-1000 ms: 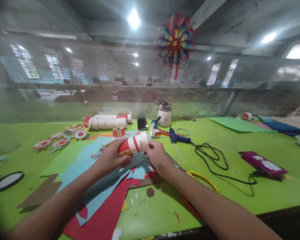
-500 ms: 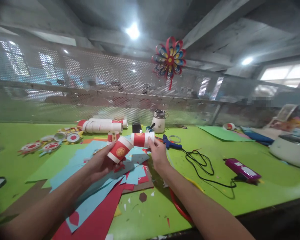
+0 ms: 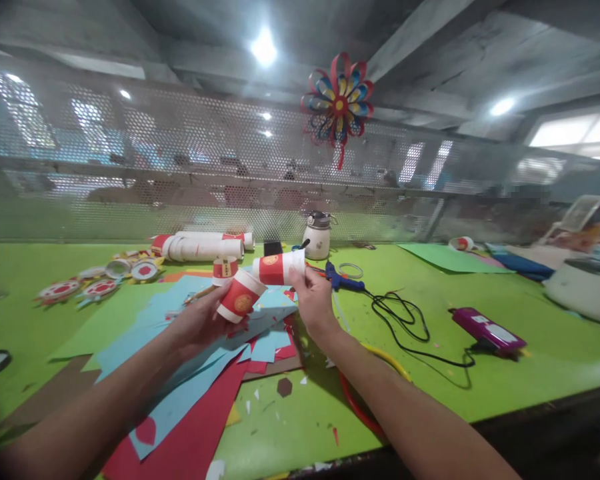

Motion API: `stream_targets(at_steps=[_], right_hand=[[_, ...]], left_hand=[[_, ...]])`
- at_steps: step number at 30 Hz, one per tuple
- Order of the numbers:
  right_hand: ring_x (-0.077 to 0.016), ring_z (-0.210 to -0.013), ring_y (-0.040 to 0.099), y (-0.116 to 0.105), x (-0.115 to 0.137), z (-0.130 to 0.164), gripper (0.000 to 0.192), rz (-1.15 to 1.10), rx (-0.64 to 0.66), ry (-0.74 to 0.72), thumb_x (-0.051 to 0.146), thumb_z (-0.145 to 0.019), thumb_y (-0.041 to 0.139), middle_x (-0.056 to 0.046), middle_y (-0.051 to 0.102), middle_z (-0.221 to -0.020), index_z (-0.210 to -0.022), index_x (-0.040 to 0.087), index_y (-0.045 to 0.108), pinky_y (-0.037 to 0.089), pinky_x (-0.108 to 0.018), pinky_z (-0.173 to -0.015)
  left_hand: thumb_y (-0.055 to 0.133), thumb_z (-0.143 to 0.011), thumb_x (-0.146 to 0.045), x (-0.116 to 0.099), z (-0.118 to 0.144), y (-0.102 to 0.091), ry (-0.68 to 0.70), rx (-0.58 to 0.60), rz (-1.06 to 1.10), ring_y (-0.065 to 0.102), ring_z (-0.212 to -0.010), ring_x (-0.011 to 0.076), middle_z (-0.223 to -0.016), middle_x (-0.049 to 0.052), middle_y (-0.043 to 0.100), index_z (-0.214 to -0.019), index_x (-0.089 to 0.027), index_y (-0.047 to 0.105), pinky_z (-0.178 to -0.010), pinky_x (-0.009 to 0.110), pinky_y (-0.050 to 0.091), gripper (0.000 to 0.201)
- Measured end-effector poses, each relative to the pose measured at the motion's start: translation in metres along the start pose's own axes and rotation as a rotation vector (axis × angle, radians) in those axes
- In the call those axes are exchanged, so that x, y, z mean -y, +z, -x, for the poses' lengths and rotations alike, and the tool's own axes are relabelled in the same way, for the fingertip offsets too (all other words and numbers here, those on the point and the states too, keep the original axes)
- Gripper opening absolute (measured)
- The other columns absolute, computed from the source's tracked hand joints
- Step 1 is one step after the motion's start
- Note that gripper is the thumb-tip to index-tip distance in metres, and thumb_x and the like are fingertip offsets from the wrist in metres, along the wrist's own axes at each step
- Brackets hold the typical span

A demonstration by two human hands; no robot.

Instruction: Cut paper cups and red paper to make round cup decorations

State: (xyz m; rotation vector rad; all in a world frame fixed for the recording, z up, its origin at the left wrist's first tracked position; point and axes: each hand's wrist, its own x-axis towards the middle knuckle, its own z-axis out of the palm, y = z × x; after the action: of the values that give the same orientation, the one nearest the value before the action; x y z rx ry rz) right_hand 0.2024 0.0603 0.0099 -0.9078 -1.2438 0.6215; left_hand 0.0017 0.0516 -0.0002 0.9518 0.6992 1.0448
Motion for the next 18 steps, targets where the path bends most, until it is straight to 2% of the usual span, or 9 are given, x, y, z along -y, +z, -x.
stream_targets(at_steps=[3, 5, 8, 10, 12, 15, 18], right_hand=[[-0.0138, -0.063, 0.054, 0.000, -0.001, -0.001, 0.026, -0.017, -0.003, 0.038, 0.040, -0.076, 0.063, -0.001, 0.065, -0.070, -0.078, 0.015, 0.068, 0.046, -0.027, -0.062], [-0.0153, -0.063, 0.056, 0.000, -0.005, -0.004, 0.030, -0.034, -0.006, 0.090, 0.043, -0.074, 0.063, -0.002, 0.066, -0.070, -0.082, 0.014, 0.068, 0.048, -0.029, -0.060], [-0.0169, -0.062, 0.059, -0.001, -0.013, -0.007, 0.035, -0.036, -0.013, 0.166, 0.046, -0.071, 0.064, -0.003, 0.067, -0.069, -0.083, 0.014, 0.068, 0.049, -0.030, -0.056], [-0.0169, -0.062, 0.059, -0.001, -0.018, -0.009, 0.036, -0.013, -0.016, 0.188, 0.047, -0.069, 0.065, -0.004, 0.068, -0.072, -0.082, 0.014, 0.067, 0.050, -0.030, -0.055], [-0.0169, -0.063, 0.059, -0.002, -0.022, -0.009, 0.037, 0.024, -0.008, 0.186, 0.047, -0.069, 0.065, -0.005, 0.069, -0.076, -0.083, 0.013, 0.067, 0.050, -0.030, -0.055], [-0.0175, -0.065, 0.059, -0.003, -0.027, -0.009, 0.039, 0.107, 0.013, 0.149, 0.047, -0.073, 0.062, -0.006, 0.069, -0.080, -0.089, 0.012, 0.067, 0.050, -0.031, -0.058], [-0.0179, -0.068, 0.059, -0.006, -0.031, -0.012, 0.038, 0.227, 0.022, 0.096, 0.046, -0.079, 0.058, -0.005, 0.068, -0.079, -0.090, 0.011, 0.066, 0.051, -0.031, -0.061]], left_hand=[[0.062, -0.076, -0.047, 0.002, -0.001, -0.001, 0.025, -0.033, -0.021, 0.062, -0.070, 0.0183, -0.088, 0.009, 0.064, -0.106, -0.016, 0.058, -0.057, 0.026, 0.048, 0.043], [0.062, -0.075, -0.049, 0.004, -0.002, 0.000, 0.041, -0.067, -0.049, 0.059, -0.066, 0.0165, -0.086, 0.008, 0.063, -0.103, -0.017, 0.059, -0.057, 0.028, 0.048, 0.042], [0.064, -0.072, -0.050, 0.005, -0.003, 0.002, 0.099, -0.167, -0.227, 0.057, -0.065, 0.0176, -0.086, 0.009, 0.062, -0.105, -0.017, 0.058, -0.056, 0.031, 0.047, 0.047], [0.074, -0.062, -0.042, 0.005, -0.002, 0.005, 0.259, -0.324, -0.515, 0.059, -0.071, 0.0208, -0.089, 0.010, 0.062, -0.109, -0.017, 0.056, -0.061, 0.034, 0.046, 0.056], [0.078, -0.056, -0.036, 0.005, -0.001, 0.006, 0.448, -0.398, -0.791, 0.059, -0.079, 0.0244, -0.091, 0.010, 0.061, -0.110, -0.017, 0.053, -0.069, 0.038, 0.046, 0.062], [0.074, -0.061, -0.034, 0.005, 0.002, 0.007, 0.641, -0.381, -1.018, 0.057, -0.091, 0.0271, -0.100, 0.011, 0.059, -0.109, -0.017, 0.051, -0.078, 0.042, 0.044, 0.056], [0.070, -0.065, -0.034, 0.006, 0.004, 0.007, 0.660, -0.353, -1.073, 0.056, -0.095, 0.0271, -0.106, 0.012, 0.057, -0.110, -0.016, 0.048, -0.080, 0.042, 0.044, 0.053]])
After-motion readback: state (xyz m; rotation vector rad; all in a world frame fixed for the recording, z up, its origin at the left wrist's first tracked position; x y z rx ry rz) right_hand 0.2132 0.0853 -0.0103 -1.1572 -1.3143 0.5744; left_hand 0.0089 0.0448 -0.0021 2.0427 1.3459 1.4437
